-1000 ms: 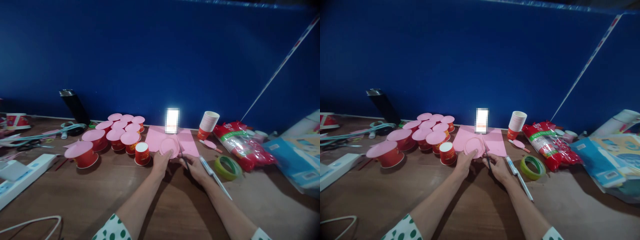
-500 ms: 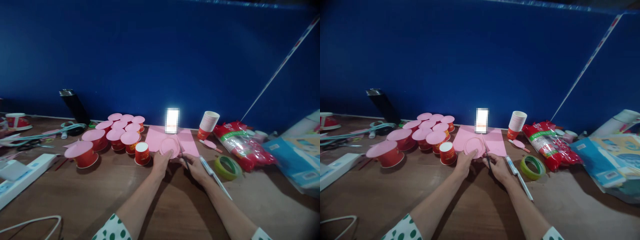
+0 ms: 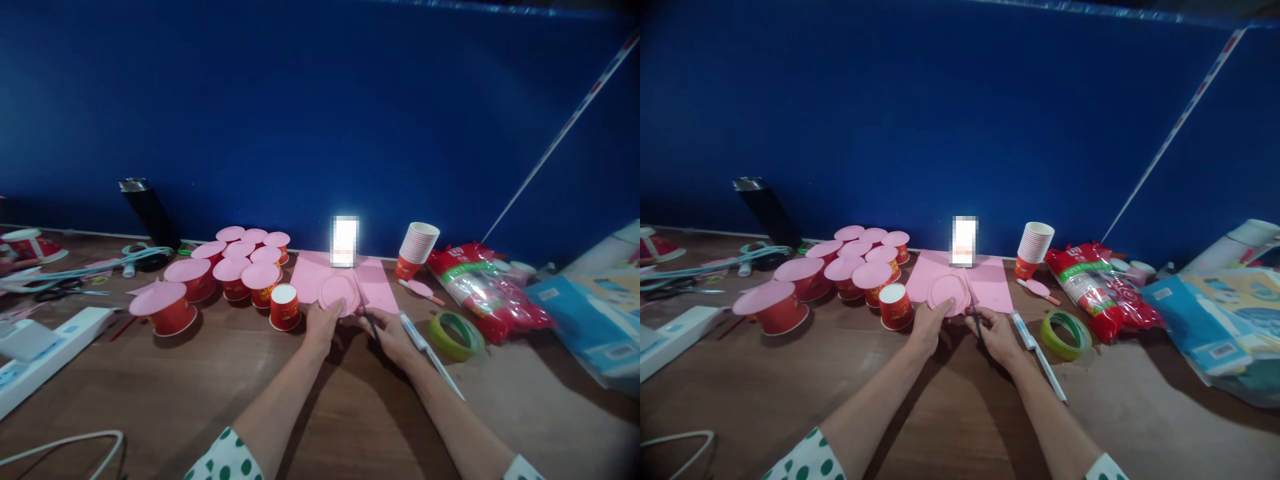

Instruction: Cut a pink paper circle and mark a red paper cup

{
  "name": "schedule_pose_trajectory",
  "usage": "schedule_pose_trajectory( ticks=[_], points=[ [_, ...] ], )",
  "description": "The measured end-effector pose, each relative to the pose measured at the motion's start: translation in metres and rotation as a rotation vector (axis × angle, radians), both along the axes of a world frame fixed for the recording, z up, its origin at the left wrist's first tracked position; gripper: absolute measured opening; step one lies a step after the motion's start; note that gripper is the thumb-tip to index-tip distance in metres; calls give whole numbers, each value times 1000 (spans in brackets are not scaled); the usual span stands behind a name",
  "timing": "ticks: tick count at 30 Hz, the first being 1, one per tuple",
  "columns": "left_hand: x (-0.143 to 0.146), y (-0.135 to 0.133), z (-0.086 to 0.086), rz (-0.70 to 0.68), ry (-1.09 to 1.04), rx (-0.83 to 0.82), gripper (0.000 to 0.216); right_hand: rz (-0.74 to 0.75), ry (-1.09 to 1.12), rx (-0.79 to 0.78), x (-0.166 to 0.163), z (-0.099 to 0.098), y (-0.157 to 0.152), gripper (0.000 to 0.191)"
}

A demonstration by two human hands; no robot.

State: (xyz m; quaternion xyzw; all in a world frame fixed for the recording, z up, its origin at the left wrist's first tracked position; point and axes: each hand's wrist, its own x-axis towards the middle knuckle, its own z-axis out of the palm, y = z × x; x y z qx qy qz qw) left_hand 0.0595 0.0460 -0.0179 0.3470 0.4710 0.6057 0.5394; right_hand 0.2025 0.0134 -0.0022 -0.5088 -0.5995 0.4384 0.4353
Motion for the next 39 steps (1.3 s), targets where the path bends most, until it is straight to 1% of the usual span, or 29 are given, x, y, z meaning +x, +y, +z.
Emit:
schedule_pose_trajectory(
  ticks=[5, 11, 27, 39],
  points=[
    [0, 0, 1, 10, -2, -13, 35, -1, 38, -27, -1, 0, -1, 37],
    [0, 1, 1, 10, -9, -1, 33, 6, 20, -6, 0, -3, 0, 34],
    [0, 2, -1, 23, -28, 22, 33, 35, -32, 9, 3, -6, 3, 37],
    [0, 0, 1, 9, -35, 15, 31, 33, -11, 8, 3, -7, 3, 37]
  ],
)
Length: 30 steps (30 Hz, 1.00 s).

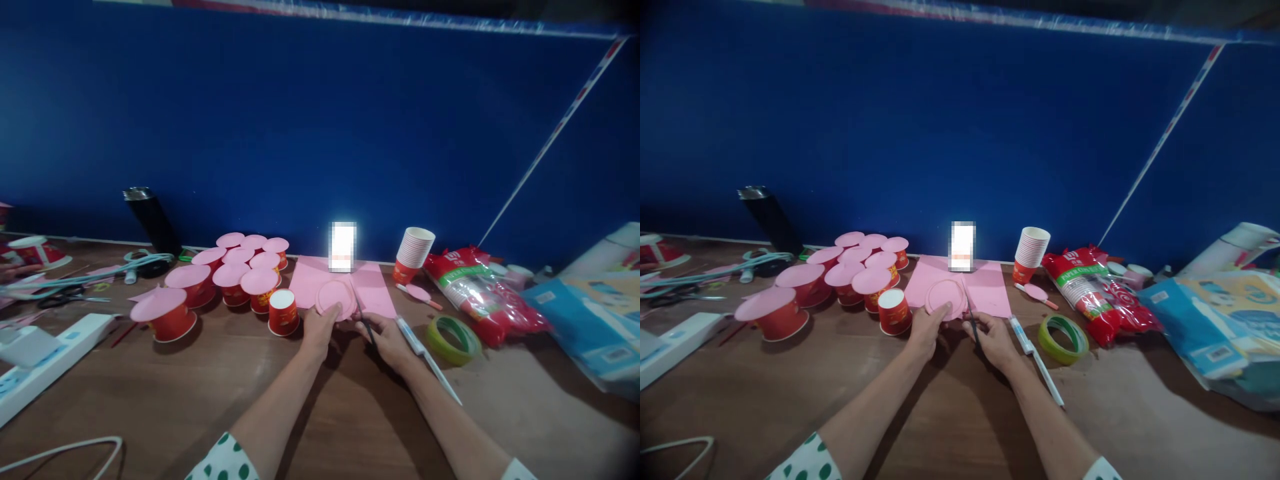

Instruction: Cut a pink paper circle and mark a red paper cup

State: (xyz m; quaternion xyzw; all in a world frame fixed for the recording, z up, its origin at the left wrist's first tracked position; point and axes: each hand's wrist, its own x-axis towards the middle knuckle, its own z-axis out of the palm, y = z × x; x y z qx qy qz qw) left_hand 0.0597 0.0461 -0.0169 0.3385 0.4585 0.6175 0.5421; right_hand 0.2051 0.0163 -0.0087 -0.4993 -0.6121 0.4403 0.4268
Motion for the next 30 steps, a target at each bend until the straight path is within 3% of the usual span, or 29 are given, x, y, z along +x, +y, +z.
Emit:
schedule_pose_trajectory(
  ticks=[10, 30],
  points=[
    [-1, 1, -2, 3, -8, -28, 36, 16, 23, 25, 1, -6, 3, 36],
    [2, -7, 0, 7, 3, 89, 35, 39, 4, 91, 2, -12, 5, 35]
  ],
)
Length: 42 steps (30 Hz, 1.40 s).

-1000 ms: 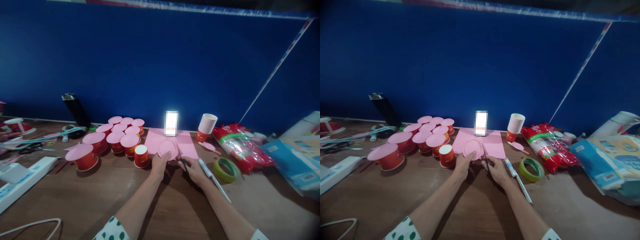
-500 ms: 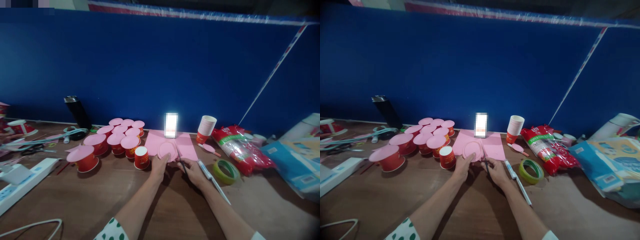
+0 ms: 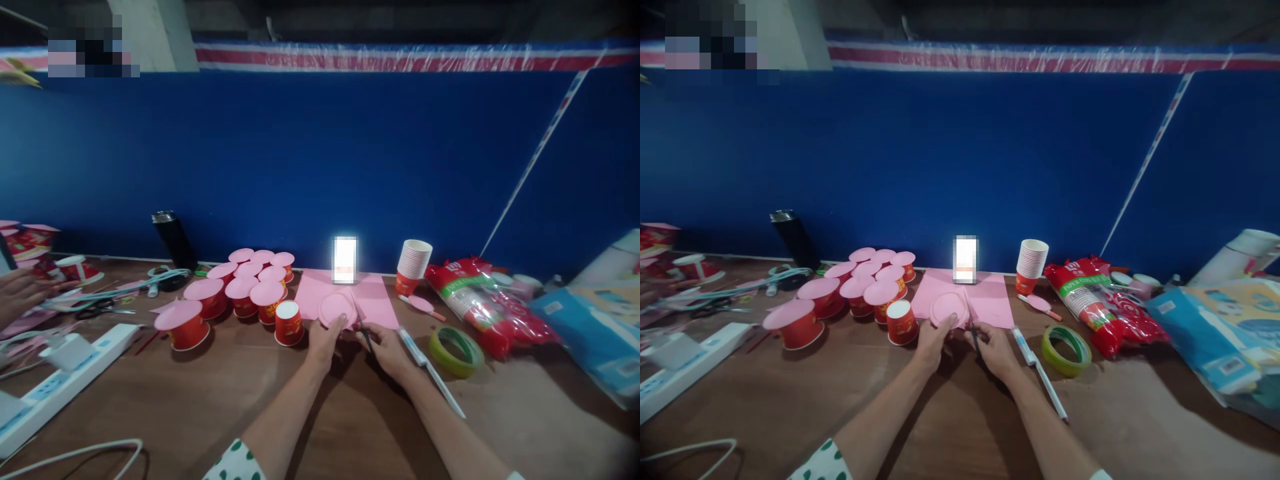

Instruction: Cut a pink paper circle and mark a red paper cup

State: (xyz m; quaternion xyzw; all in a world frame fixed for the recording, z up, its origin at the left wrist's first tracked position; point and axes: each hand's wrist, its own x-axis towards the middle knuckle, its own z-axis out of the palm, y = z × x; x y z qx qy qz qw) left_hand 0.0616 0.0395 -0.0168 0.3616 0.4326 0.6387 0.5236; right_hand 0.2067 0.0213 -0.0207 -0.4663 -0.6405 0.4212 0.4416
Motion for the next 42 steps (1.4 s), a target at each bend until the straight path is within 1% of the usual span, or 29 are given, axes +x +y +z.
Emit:
schedule_pose_trajectory(
  ticks=[4, 9, 14, 17, 21, 24, 28, 31, 37, 42],
  points=[
    [-1, -2, 0, -4, 28, -11, 34, -6, -15, 3, 0, 2, 0, 34],
    [-1, -3, 1, 6, 68, -2, 34, 24, 13, 20, -1, 7, -2, 34],
    [-1, -7, 5, -5, 59, -19, 33, 0, 6, -15, -2, 5, -3, 39],
    [-1, -8, 6, -17, 42, -11, 33, 6, 2, -20, -3, 6, -3, 37],
    [-1, -6, 3, -13, 73, -9, 33, 24, 11, -15, -4, 9, -4, 34],
    [-1, -5, 2, -5, 79, -24, 35, 10, 8, -42, -3, 8, -3, 34],
    [0, -5, 3, -19, 70, 7, 37, -1, -39, -31, -1, 2, -1, 37],
    [0, -6, 3, -14, 86, 17, 38, 5, -69, -41, 1, 1, -1, 39],
    [0, -6, -1, -22, 114, 35, 35, 5, -127, -30, -2, 9, -4, 40],
    [1, -8, 3, 5, 96, 16, 31, 1, -124, -33, -4, 13, -5, 43]
  ],
)
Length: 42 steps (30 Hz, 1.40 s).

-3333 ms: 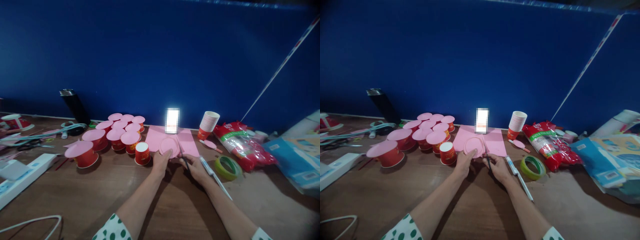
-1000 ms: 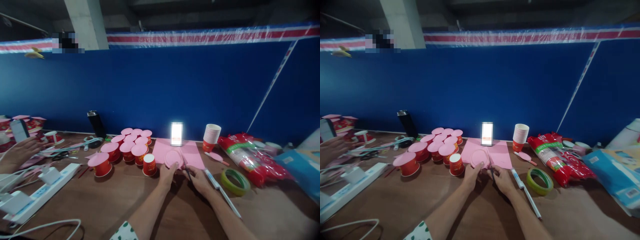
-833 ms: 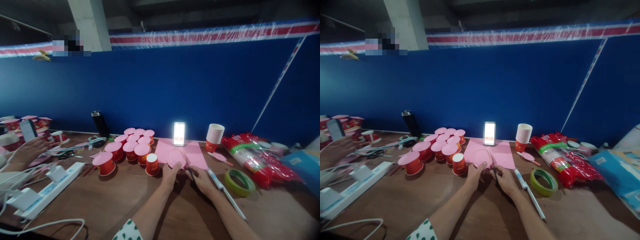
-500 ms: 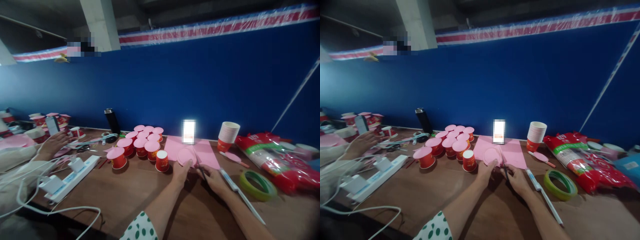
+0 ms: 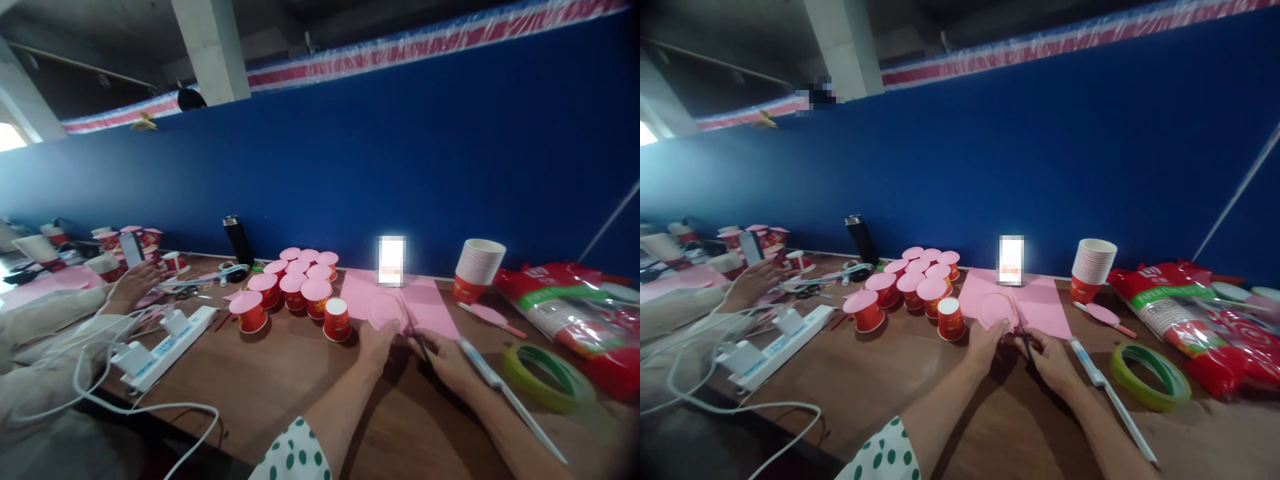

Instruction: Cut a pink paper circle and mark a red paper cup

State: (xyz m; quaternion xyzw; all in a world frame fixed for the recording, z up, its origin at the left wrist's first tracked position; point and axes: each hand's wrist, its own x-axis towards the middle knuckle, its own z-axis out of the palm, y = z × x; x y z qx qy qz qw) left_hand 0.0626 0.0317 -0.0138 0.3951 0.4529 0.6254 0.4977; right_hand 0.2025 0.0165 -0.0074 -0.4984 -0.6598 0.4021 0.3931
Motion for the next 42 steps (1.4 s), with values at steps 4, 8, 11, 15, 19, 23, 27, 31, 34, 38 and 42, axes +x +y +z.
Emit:
schedule_pose_trajectory(
  ticks=[4, 8, 11, 15, 19, 23, 27, 31, 34, 38, 42],
  points=[
    [1, 1, -1, -15, -37, -7, 31, -8, -9, -47, -1, 3, -2, 47],
    [2, 3, -6, -32, -79, 33, 30, -52, -56, -45, 1, 4, -1, 45],
    [2, 3, -6, -22, -68, 20, 29, -41, -77, -11, 1, 4, 0, 43],
    [2, 1, -2, 15, -73, -16, 28, -44, -74, 23, 0, 8, 0, 44],
    [3, 2, -3, 17, -106, -25, 30, -51, -92, 31, 0, 10, 1, 41],
    [3, 4, -6, 23, -92, -36, 28, -55, -122, 57, 2, 7, 2, 40],
    [2, 4, -4, 19, -60, -4, 28, -34, -141, 60, 3, 4, 3, 40],
    [2, 3, -3, 22, -64, -17, 24, -42, -138, 32, 2, 4, 3, 42],
    [3, 3, -3, 21, -70, -24, 23, -39, -118, -6, 2, 3, 3, 43],
    [3, 4, -4, 28, -70, -34, 25, -31, -80, -15, 3, 2, 3, 42],
    [2, 4, -4, 32, -53, -15, 26, -58, -70, -20, 2, 4, 2, 41]
  ],
)
